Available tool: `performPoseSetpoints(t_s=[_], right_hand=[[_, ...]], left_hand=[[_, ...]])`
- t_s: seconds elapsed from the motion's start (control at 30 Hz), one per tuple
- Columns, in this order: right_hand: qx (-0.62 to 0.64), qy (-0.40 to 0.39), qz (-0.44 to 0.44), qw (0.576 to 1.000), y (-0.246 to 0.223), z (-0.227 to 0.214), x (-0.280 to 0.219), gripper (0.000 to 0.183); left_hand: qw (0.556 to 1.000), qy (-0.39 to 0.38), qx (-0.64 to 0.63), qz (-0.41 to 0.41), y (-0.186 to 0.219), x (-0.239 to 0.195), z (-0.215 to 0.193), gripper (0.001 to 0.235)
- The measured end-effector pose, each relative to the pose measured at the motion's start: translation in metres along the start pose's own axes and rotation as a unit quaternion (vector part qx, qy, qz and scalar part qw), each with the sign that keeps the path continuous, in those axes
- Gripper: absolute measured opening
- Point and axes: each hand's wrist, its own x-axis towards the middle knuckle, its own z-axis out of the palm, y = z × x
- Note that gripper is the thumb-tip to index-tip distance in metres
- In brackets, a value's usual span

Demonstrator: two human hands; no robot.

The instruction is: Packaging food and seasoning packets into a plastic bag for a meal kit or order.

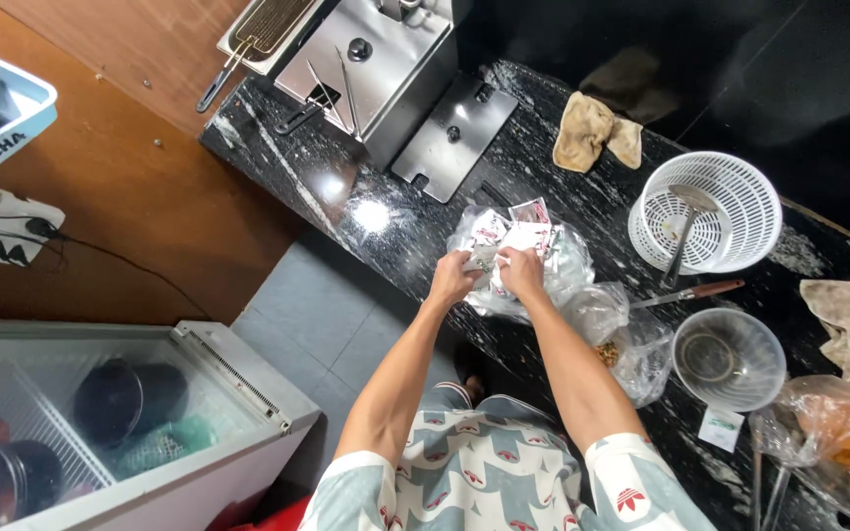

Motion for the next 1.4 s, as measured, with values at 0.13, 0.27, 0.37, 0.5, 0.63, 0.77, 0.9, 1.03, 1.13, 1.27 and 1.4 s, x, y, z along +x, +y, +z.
performPoseSetpoints(t_s=[0.13, 0.27, 0.37, 0.5, 0.63, 0.77, 0.9, 1.03, 1.13, 1.27, 1.4], right_hand=[[-0.067, 0.067, -0.035, 0.995, -0.022, -0.013, -0.014, 0.013], [-0.184, 0.127, -0.134, 0.965, -0.040, -0.031, -0.017, 0.009], [-0.089, 0.099, 0.022, 0.991, -0.031, -0.014, -0.001, 0.010], [0.421, 0.121, 0.177, 0.881, 0.011, 0.012, 0.013, 0.019], [0.567, 0.025, 0.151, 0.810, 0.008, -0.030, -0.009, 0.027], [0.480, -0.004, 0.001, 0.877, 0.090, 0.006, -0.015, 0.027], [0.343, -0.025, -0.006, 0.939, 0.062, -0.070, -0.063, 0.018], [0.330, -0.034, 0.010, 0.943, 0.048, -0.123, -0.092, 0.020], [0.222, -0.016, -0.070, 0.972, 0.069, -0.129, -0.097, 0.021], [0.148, 0.110, -0.129, 0.974, 0.078, -0.145, -0.079, 0.019], [0.736, -0.041, 0.093, 0.669, 0.048, -0.169, -0.083, 0.022]], left_hand=[[1.000, 0.006, -0.003, 0.007, -0.010, 0.015, 0.000, 0.035], [1.000, 0.013, -0.010, -0.016, -0.011, 0.021, -0.003, 0.038], [1.000, 0.003, -0.013, -0.019, -0.016, 0.023, 0.004, 0.040], [0.990, 0.043, -0.121, -0.063, -0.014, 0.024, 0.008, 0.041], [0.932, -0.011, -0.308, -0.188, 0.009, 0.016, 0.013, 0.039], [0.871, -0.067, -0.435, -0.217, 0.037, -0.002, 0.034, 0.033], [0.864, -0.028, -0.486, -0.126, 0.046, -0.016, 0.065, 0.029], [0.865, -0.003, -0.485, -0.127, 0.068, -0.042, 0.074, 0.029], [0.883, 0.005, -0.455, -0.113, 0.078, -0.065, 0.082, 0.031], [0.900, 0.078, -0.415, -0.105, 0.087, -0.086, 0.073, 0.033], [0.875, 0.253, -0.320, -0.260, 0.076, -0.098, 0.064, 0.032]])
